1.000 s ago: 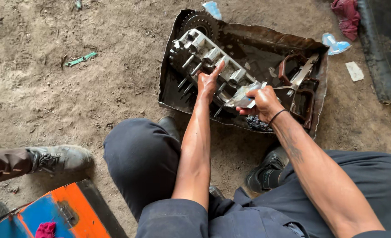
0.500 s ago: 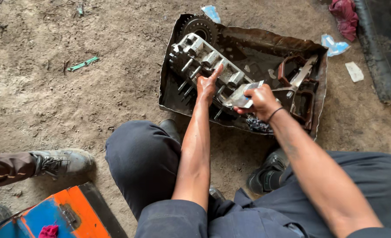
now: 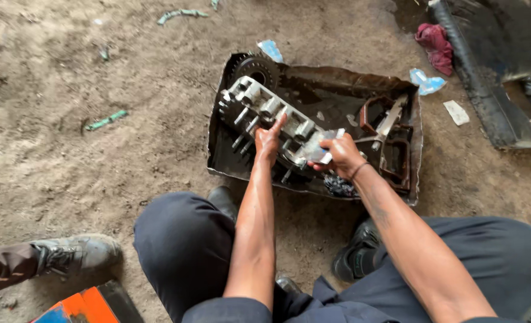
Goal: The person scrubs a metal engine block with a wire brush and a piece of sandpaper to remove grime and rust. They work on the top surface and sides of the block, which is placed in a metal tray on the ground.
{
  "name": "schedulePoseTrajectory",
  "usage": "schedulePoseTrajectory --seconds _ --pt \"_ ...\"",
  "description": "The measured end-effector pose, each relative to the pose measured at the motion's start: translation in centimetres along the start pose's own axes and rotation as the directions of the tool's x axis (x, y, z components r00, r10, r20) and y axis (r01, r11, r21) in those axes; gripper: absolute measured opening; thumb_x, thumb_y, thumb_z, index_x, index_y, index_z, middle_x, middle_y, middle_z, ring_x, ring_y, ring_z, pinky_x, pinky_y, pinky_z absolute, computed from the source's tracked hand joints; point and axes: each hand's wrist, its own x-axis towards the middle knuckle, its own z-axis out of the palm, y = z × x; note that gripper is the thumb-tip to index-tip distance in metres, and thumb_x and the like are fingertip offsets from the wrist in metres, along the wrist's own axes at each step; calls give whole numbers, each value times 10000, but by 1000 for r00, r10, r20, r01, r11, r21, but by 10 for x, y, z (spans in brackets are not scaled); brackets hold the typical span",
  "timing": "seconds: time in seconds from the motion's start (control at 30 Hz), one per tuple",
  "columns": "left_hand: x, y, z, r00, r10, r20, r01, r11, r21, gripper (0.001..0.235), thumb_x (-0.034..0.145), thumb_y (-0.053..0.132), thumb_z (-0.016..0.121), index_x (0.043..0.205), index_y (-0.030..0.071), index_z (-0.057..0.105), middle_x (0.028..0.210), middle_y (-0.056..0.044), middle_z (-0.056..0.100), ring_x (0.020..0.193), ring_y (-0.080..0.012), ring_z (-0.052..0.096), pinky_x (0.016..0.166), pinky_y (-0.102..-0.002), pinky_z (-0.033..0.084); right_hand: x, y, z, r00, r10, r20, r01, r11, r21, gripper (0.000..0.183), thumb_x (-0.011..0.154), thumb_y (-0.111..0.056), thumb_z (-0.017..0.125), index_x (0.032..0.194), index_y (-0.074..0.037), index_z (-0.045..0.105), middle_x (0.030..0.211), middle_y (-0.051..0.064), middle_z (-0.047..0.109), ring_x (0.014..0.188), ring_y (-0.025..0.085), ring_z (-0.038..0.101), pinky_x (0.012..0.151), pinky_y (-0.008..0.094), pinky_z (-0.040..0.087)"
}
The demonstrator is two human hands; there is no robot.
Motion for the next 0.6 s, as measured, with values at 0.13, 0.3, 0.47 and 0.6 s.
schedulePoseTrajectory --seconds 0.13,0.3,0.47,0.6 --pt "3 -2 -4 993 -108 47 106 994 37 815 736 461 875 1255 -123 644 1240 -185 708 1109 -250 653 1010 -382 489 -8 -4 -12 999 30 29 -29 998 -61 224 964 -78 547 1114 81 597 882 299 729 655 360 736 469 421 615" --pt "1 -1 -3 992 -115 43 113 993 36 855 715 452 873 1305 -108 612 1276 -181 692 1125 -264 657 1017 -391 488 -3 -2 1 1000 -26 -9 26 999 -23 235 961 -69 572 1095 124 571 864 286 706 645 370 741 450 427 599" --pt "2 -2 -2 999 -28 47 27 999 18 925 716 436 878 1420 -42 516 1347 -148 657 1179 -249 633 1048 -381 455 -12 -5 -17 995 1 95 4 999 -53 230 952 -81 559 1087 97 612 836 310 713 607 352 727 434 419 600" --pt "3 -5 -2 997 -43 63 45 999 -29 884 731 405 874 1421 -12 512 1334 -130 654 1159 -245 629 1023 -393 476 -5 -1 1 1000 -24 -8 24 1000 -11 195 944 -62 585 1074 84 582 863 286 715 629 359 736 440 427 588"
